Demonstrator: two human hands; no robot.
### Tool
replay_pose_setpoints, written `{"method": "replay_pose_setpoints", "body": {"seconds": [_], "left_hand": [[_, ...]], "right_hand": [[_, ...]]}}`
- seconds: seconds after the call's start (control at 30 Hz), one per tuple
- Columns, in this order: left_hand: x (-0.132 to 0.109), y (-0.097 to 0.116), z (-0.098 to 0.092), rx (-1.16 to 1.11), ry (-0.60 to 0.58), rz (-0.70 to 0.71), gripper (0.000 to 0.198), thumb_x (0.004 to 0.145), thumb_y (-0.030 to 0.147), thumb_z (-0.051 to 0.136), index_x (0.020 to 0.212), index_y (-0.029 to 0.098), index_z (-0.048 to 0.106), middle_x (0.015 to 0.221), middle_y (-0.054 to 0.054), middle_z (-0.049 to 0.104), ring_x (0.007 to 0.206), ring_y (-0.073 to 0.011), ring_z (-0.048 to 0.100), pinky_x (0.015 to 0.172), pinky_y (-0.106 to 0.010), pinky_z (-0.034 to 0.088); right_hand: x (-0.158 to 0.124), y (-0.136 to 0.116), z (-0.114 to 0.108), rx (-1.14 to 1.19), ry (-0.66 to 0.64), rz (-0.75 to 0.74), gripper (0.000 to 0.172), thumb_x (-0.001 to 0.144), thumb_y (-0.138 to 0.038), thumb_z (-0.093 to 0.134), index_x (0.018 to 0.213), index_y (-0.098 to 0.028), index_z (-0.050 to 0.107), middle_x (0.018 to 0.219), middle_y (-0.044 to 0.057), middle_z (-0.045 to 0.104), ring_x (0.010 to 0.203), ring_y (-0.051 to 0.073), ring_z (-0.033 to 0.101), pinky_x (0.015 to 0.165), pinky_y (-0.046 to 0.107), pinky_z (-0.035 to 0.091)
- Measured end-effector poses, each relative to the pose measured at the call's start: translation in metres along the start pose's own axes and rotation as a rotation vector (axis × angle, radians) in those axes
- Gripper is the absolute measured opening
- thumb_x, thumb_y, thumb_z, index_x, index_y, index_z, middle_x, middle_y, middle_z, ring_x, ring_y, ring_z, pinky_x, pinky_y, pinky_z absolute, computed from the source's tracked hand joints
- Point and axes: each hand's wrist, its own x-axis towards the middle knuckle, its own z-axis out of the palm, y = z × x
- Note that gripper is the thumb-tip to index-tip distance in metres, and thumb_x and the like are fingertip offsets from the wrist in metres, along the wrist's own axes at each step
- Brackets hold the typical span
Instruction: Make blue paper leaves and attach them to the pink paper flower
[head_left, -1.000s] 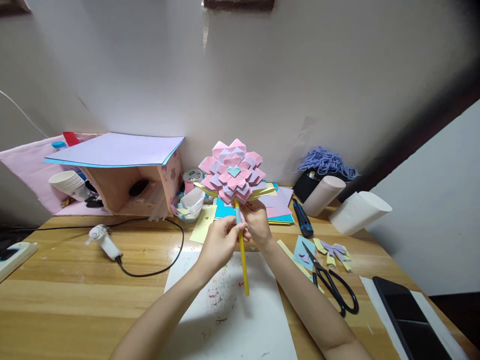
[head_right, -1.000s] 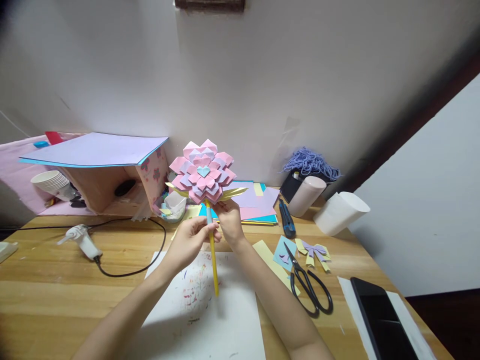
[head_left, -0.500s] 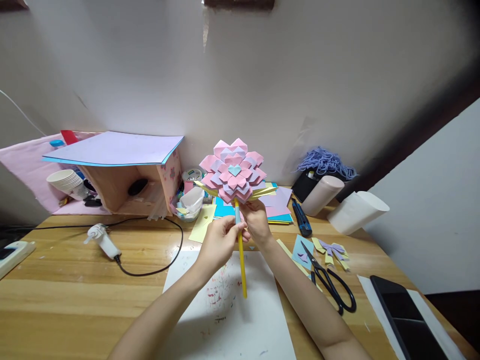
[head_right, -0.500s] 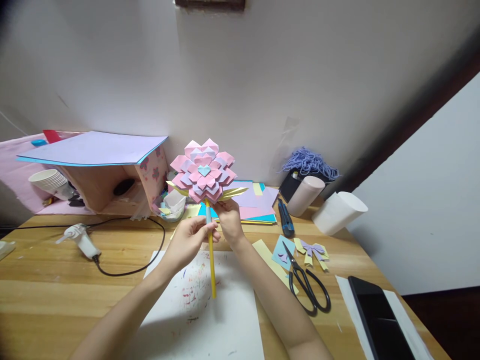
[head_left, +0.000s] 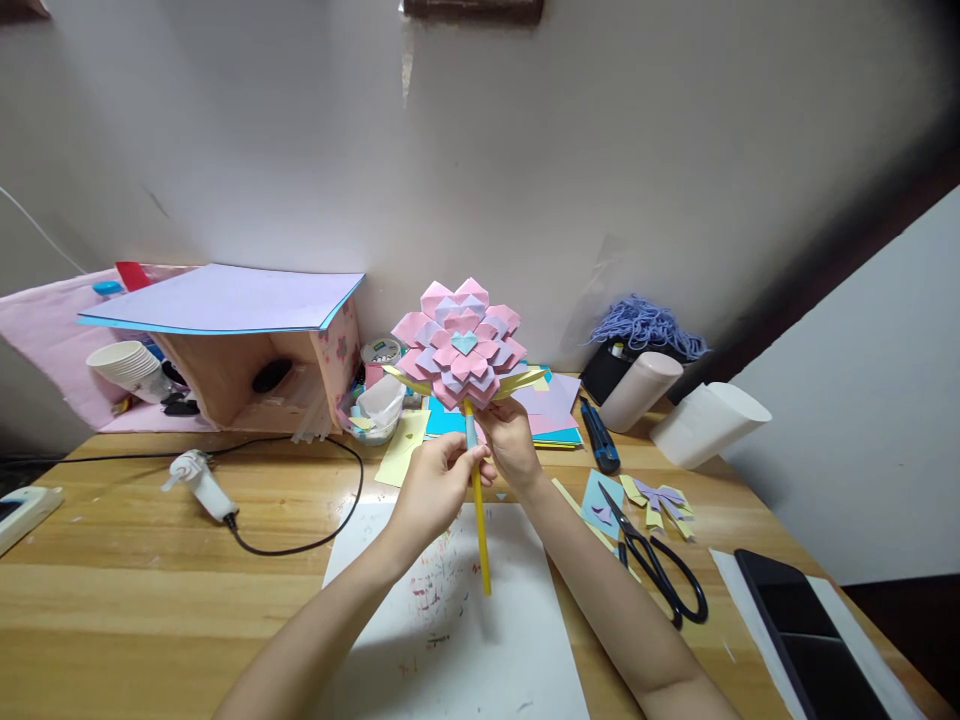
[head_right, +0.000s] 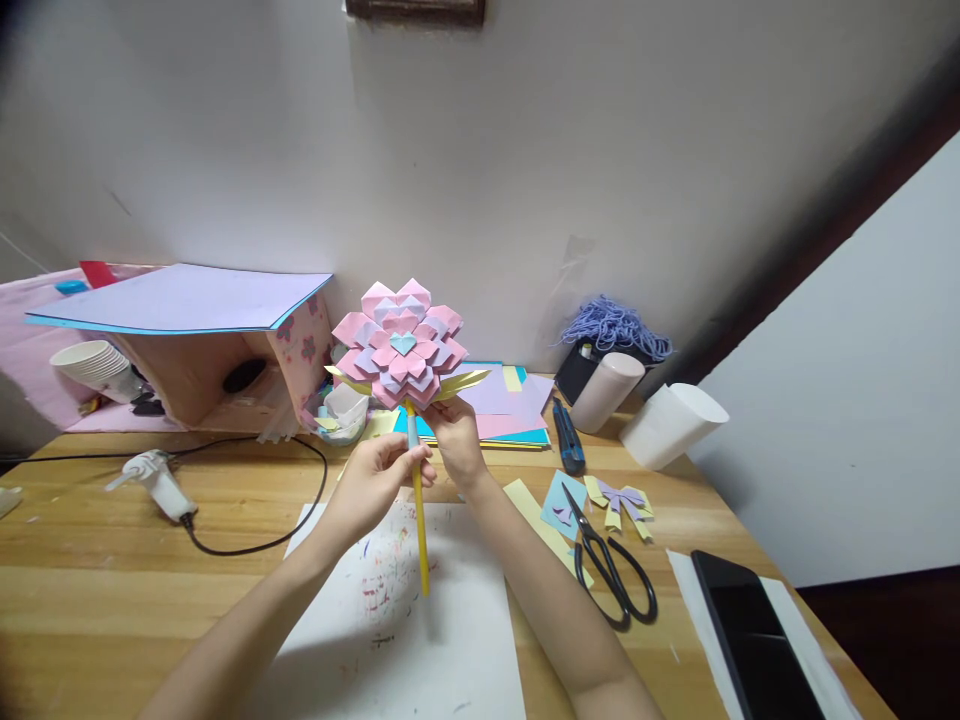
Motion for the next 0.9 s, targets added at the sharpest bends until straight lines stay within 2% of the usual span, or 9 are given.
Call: {"method": "replay_pose_setpoints", "body": {"seconds": [0.2,0.27,0.47,0.63,0.9], "left_hand": [[0.003,-0.002,-0.004,0.033,0.047,0.024,0.026,0.079,0.035,0.051,0.062,0.017,0.047,0.062,-0.003,0.062,0.066,-0.0181,0.064,0.064,-0.029,0.05],[0.005,-0.004,-0.004,0.06,0.063,0.035,0.026,0.079,0.035,0.051,0.06,0.017,0.046,0.064,-0.003,0.063,0.066,-0.0181,0.064,0.063,-0.029,0.049],[0.006,-0.012,0.003,0.141,0.107,0.068,0.026,0.079,0.033,0.049,0.058,0.019,0.046,0.06,-0.003,0.064,0.064,-0.019,0.064,0.061,-0.028,0.048],[0.008,-0.016,0.006,0.16,0.124,0.081,0.023,0.078,0.031,0.049,0.06,0.018,0.051,0.064,-0.004,0.067,0.063,-0.0189,0.064,0.061,-0.028,0.047],[0.009,-0.022,0.006,0.12,0.094,0.089,0.021,0.08,0.031,0.046,0.064,0.019,0.052,0.066,-0.004,0.067,0.066,-0.0189,0.064,0.063,-0.028,0.048]], "right_hand": [[-0.003,-0.013,-0.002,0.044,-0.167,0.118,0.021,0.069,-0.034,0.062,0.083,-0.019,0.061,0.077,0.003,0.062,0.064,0.015,0.055,0.052,0.025,0.044],[-0.005,-0.015,-0.001,0.065,-0.185,0.146,0.023,0.069,-0.035,0.063,0.084,-0.018,0.06,0.077,0.002,0.062,0.058,0.012,0.053,0.048,0.023,0.042],[-0.009,-0.012,0.005,-0.021,0.025,0.214,0.031,0.064,-0.042,0.068,0.074,-0.015,0.056,0.061,-0.002,0.055,0.042,0.006,0.041,0.036,0.021,0.032],[-0.01,-0.014,0.006,-0.037,0.051,0.234,0.032,0.063,-0.043,0.068,0.066,-0.015,0.054,0.052,-0.005,0.049,0.04,0.006,0.037,0.036,0.021,0.029],[-0.009,-0.018,0.005,-0.064,0.1,0.233,0.029,0.061,-0.038,0.07,0.064,-0.012,0.057,0.056,-0.003,0.05,0.048,0.006,0.04,0.038,0.018,0.029]]}}
